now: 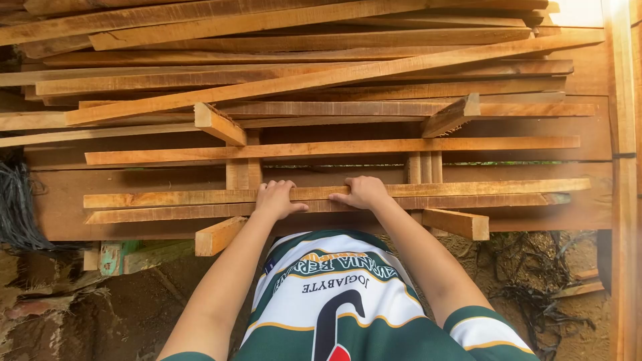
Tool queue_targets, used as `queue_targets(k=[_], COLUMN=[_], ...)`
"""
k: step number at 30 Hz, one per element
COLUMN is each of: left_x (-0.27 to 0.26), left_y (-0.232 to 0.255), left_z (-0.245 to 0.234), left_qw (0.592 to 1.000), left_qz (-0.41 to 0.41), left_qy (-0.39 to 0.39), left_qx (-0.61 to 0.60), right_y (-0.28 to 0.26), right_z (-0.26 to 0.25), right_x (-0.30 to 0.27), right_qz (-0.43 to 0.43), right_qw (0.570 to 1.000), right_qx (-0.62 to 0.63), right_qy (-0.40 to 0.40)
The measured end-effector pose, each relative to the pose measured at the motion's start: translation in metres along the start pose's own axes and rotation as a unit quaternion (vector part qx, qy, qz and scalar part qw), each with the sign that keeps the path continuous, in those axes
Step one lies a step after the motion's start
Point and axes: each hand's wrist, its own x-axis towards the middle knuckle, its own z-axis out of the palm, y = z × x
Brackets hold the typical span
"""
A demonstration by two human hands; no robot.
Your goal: Arranging and sorting thin wooden planks on a rack.
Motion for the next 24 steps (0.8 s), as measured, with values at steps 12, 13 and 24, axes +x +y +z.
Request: queue_targets(k=[12, 13, 24], left_x=[0.009, 0.010, -0.008], left_y=[0.003, 0.003, -0.007], left_z=[-0.006, -0.007, 0.022], left_qw=[0.999, 0.999, 0.991], left_qz=[0.009, 0.010, 0.051], left_qy=[-0.030, -0.029, 0.120], left_qx=[0.012, 0.011, 0.018], right_y=[0.005, 0.004, 0.003], right_z=[0.027, 0.032, 0.074], right_x=[-0.006, -0.008, 0.006], right_qz=[-0.097, -0.096, -0.132], right_qw=[0.974, 0.974, 0.909], right_qx=[-0.027, -0.028, -0.033], right_qy=[0.204, 0.204, 0.394])
